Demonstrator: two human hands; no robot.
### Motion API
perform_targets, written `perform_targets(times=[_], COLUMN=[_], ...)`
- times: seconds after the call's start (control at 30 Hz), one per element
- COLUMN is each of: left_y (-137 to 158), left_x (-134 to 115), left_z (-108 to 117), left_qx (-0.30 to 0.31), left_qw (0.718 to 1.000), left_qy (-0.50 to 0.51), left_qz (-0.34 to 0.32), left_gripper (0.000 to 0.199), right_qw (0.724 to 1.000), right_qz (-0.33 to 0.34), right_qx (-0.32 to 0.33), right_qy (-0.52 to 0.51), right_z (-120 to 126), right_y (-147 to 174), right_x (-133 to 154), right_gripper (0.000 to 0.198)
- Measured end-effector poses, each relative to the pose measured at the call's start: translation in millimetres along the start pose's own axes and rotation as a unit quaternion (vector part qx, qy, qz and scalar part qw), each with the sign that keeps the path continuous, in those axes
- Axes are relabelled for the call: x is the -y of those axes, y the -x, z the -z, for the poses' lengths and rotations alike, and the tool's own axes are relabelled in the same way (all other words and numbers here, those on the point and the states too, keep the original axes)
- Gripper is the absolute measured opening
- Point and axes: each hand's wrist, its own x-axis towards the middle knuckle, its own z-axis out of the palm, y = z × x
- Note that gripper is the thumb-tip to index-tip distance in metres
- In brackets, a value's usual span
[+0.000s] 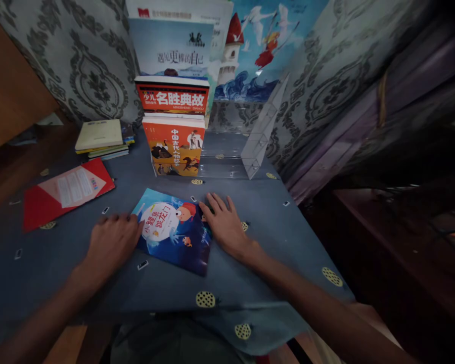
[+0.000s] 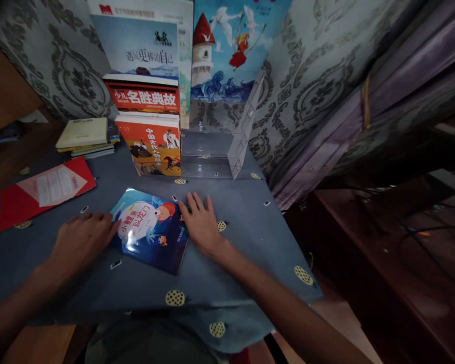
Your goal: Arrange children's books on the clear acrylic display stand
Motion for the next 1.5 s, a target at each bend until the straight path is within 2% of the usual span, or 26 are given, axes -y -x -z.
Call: perform_targets(times=[0.07,0.13,0.2,0.23,0.3,0.37,0.47,0.57,0.67,0.83,0.9,0.97,1.07,1.17,1.23,1.3,1.37,1.5], left_y=[-14.3,-33.8,-51.6,-58.2,-66.2,-68.5,-68.5,-66.7,-53.8,-15.2,-12.2,-20.9,-45.3,-65.1,-70.3,-70.0,-67.5,-66.2], left_x=[-3.9,-8.2,-10.6,-10.6,-8.4,-4.8,-1.0,-1.9,-9.1,-21.7,-15.1,2.9,45.6,85.4,98.6,98.5,88.4,62.6], left_z=[-4.9,-19.1,-38.3,-47.6,-62.2,-69.3,-69.3,-65.0,-62.3,-66.5,-70.5,-75.1,-83.2,-90.2,-91.8,-90.1,-85.6,-76.4], left_qx=[-0.037,-0.089,-0.133,-0.146,-0.159,-0.168,-0.177,-0.176,-0.173,-0.176,-0.177,-0.165,-0.152,-0.167,-0.171,-0.164,-0.156,-0.153], left_qw=[0.999,0.991,0.976,0.97,0.962,0.958,0.953,0.952,0.951,0.939,0.937,0.938,0.945,0.957,0.965,0.973,0.977,0.978], left_qy=[0.017,0.071,0.135,0.154,0.175,0.188,0.202,0.211,0.211,0.192,0.191,0.193,0.19,0.17,0.151,0.136,0.13,0.14], left_qz=[-0.025,-0.064,-0.104,-0.116,-0.132,-0.138,-0.139,-0.133,-0.144,-0.225,-0.234,-0.238,-0.219,-0.164,-0.126,-0.092,-0.059,-0.021], left_gripper=[0.044,0.041,0.045,0.046,0.046,0.046,0.046,0.046,0.045,0.046,0.045,0.045,0.045,0.047,0.048,0.046,0.044,0.043], right_qw=[1.0,0.999,0.995,0.992,0.989,0.989,0.992,0.993,0.993,0.992,0.993,0.993,0.994,0.99,0.98,0.968,0.964,0.977], right_qz=[0.01,0.036,0.095,0.117,0.12,0.109,0.065,0.005,-0.024,-0.033,-0.05,-0.064,-0.052,0.006,0.053,0.071,0.059,0.046], right_qx=[0.001,-0.003,-0.011,-0.013,-0.024,-0.02,-0.008,-0.013,-0.029,-0.047,-0.048,-0.046,-0.037,-0.029,-0.028,-0.028,-0.031,-0.014], right_qy=[0.009,0.003,-0.03,-0.049,-0.077,-0.095,-0.107,-0.114,-0.115,-0.108,-0.097,-0.086,-0.092,-0.137,-0.189,-0.239,-0.259,-0.206], right_z=[4.3,2.5,-4.5,-8.7,-15.7,-19.4,-19.8,-20.5,-25.0,-34.2,-34.9,-32.5,-23.4,-11.6,-5.5,-2.7,-3.7,-14.1], right_y=[-11.3,-18.6,-24.6,-27.6,-32.7,-33.6,-24.6,-8.3,6.9,15.9,15.8,16.5,21.0,26.4,26.3,20.4,7.6,-34.6], right_x=[12.7,36.5,63.2,74.1,85.5,81.2,56.5,32.0,20.1,22.5,29.4,39.7,60.5,80.7,88.1,88.5,83.9,75.0], right_gripper=[0.04,0.04,0.042,0.043,0.049,0.057,0.066,0.066,0.063,0.06,0.06,0.062,0.061,0.049,0.04,0.033,0.029,0.041])
